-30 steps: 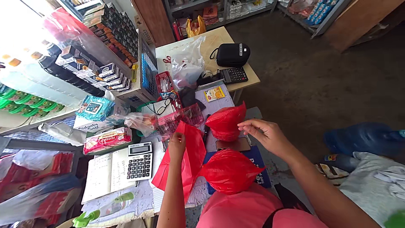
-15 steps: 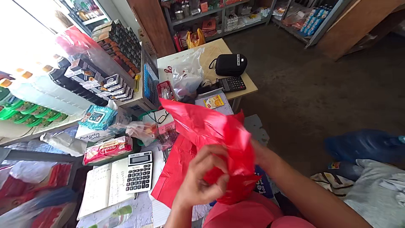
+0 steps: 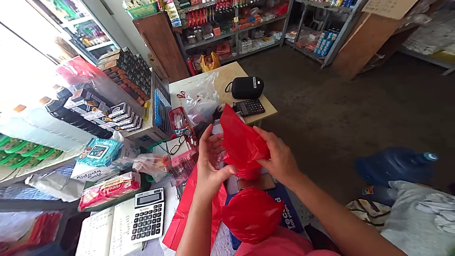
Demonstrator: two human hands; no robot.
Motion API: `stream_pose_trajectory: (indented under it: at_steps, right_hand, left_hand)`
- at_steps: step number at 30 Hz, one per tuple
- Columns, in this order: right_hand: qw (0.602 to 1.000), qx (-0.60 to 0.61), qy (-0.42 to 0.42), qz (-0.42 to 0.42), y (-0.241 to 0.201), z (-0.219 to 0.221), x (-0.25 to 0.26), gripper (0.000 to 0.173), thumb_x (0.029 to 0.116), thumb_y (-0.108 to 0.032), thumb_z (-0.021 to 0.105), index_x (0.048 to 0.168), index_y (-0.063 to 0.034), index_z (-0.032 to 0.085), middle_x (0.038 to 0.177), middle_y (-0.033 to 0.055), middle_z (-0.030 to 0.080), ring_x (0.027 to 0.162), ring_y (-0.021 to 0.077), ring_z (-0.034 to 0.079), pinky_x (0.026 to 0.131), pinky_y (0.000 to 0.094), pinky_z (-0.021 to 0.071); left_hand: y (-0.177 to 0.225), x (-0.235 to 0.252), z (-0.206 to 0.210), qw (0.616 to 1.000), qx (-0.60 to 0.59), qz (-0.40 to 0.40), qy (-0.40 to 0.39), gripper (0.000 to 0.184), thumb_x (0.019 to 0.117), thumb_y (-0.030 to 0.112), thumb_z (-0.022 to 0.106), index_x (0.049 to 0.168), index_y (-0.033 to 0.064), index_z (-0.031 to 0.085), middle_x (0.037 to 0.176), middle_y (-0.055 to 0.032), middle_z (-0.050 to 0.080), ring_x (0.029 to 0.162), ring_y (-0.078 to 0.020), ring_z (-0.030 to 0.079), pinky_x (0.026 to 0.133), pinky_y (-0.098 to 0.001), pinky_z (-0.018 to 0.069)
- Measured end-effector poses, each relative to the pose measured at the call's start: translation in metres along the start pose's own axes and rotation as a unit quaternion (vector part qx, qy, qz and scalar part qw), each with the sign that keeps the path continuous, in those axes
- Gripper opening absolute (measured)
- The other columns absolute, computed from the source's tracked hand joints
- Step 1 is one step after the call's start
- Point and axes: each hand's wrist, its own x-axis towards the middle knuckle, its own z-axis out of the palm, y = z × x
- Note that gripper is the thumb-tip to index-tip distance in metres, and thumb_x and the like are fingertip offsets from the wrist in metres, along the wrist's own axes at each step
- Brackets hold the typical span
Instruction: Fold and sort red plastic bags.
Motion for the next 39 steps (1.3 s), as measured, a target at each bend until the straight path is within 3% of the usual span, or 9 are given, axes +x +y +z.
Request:
stream_pose_trajectory:
  at_steps: [3,6,11,15,17,20,26,34,39]
  right_hand:
    - [0.998,-0.043,0.021,-0.031,-0.004,0.006,-0.009,0.071,0.0857,-0.027,0.081,0.146,-0.0036,0.052,0.126,0.0182,0.067,0.111,0.0272,0.069,0.090,0.0403,0.0604]
    - [1.000,0.024,-0.002,-0.014,-0.006,-0.001,-0.017,0.095,0.0800,-0.068,0.076,0.149,-0.0070,0.049,0.142,0.0202,0.057,0.120,0.0265,0.064,0.088,0.0414,0.0614]
    - [0.986,0.161,0.024,-0.027,0.001,-0.020,0.003,0.071,0.0971,-0.061,0.057,0.147,-0.0108,0.051,0.153,0.0179,0.048,0.138,0.0287,0.049,0.108,0.0455,0.0480]
    - [0.945,0.271,-0.135,-0.125,-0.010,-0.031,0.031,0.090,0.0839,-0.065,0.073,0.157,-0.0225,0.042,0.161,0.0064,0.042,0.150,0.0296,0.037,0.125,0.0549,0.0305]
    - [0.928,0.281,-0.196,-0.149,-0.016,-0.034,0.034,0.086,0.0802,-0.068,0.075,0.151,-0.0264,0.051,0.149,-0.0029,0.056,0.142,0.0191,0.049,0.125,0.0533,0.0313]
    - [0.907,0.325,-0.230,-0.141,-0.013,-0.030,0.035,0.057,0.0856,-0.050,0.079,0.133,-0.0192,0.068,0.115,-0.0042,0.074,0.107,0.0075,0.069,0.097,0.0280,0.0579]
    - [0.922,0.318,-0.197,-0.096,0.003,-0.021,0.026,0.024,0.0855,-0.040,0.082,0.084,-0.0176,0.073,0.082,-0.0073,0.068,0.082,0.0012,0.063,0.075,0.0172,0.0526]
    - [0.922,0.373,-0.105,-0.006,-0.014,-0.018,0.018,0.022,0.1020,-0.028,0.064,0.118,-0.0209,0.077,0.114,-0.0081,0.076,0.099,0.0028,0.071,0.086,0.0188,0.0593]
    - [0.926,0.371,-0.062,0.040,-0.021,-0.015,0.014,0.019,0.1041,-0.025,0.061,0.111,-0.0152,0.076,0.091,-0.0076,0.074,0.062,-0.0020,0.062,0.056,0.0125,0.0533]
  left_hand:
    - [0.005,0.009,0.017,0.999,-0.018,0.003,0.029,0.084,0.0863,0.032,0.082,0.151,-0.0010,0.040,0.138,-0.0167,0.059,0.120,-0.0262,0.064,0.101,-0.0416,0.0577]
    - [0.005,0.013,0.024,0.997,0.004,0.015,0.078,0.036,0.0952,0.003,0.067,0.129,-0.0065,0.060,0.118,-0.0156,0.069,0.105,-0.0224,0.069,0.092,-0.0388,0.0603]
    - [0.020,0.001,0.003,0.984,0.115,0.063,-0.119,0.027,0.0909,0.001,0.061,0.116,-0.0084,0.066,0.111,-0.0147,0.070,0.102,-0.0157,0.068,0.092,-0.0339,0.0574]
    - [0.037,-0.005,0.008,0.934,0.158,0.096,-0.307,0.024,0.0904,0.001,0.064,0.112,-0.0053,0.070,0.106,-0.0171,0.069,0.100,-0.0232,0.067,0.090,-0.0371,0.0562]
    - [0.042,-0.010,0.006,0.926,0.161,0.103,-0.325,0.022,0.0913,-0.001,0.063,0.112,-0.0055,0.070,0.105,-0.0175,0.069,0.098,-0.0236,0.068,0.088,-0.0372,0.0567]
    - [0.051,-0.014,-0.005,0.936,0.152,0.109,-0.298,0.020,0.0957,0.000,0.059,0.111,-0.0058,0.071,0.103,-0.0158,0.072,0.095,-0.0194,0.070,0.087,-0.0342,0.0571]
    - [0.054,-0.019,-0.026,0.964,0.168,0.115,-0.173,0.016,0.0990,0.005,0.063,0.110,-0.0021,0.073,0.101,-0.0118,0.072,0.094,-0.0149,0.069,0.086,-0.0303,0.0574]
    - [0.035,-0.021,-0.033,0.980,0.164,0.108,-0.020,0.013,0.0932,0.013,0.075,0.098,0.0013,0.077,0.090,-0.0058,0.075,0.086,-0.0105,0.069,0.083,-0.0290,0.0567]
    - [0.027,-0.021,-0.028,0.993,0.067,0.088,-0.029,0.019,0.0920,0.011,0.076,0.106,-0.0020,0.075,0.100,-0.0091,0.075,0.091,-0.0107,0.071,0.084,-0.0287,0.0593]
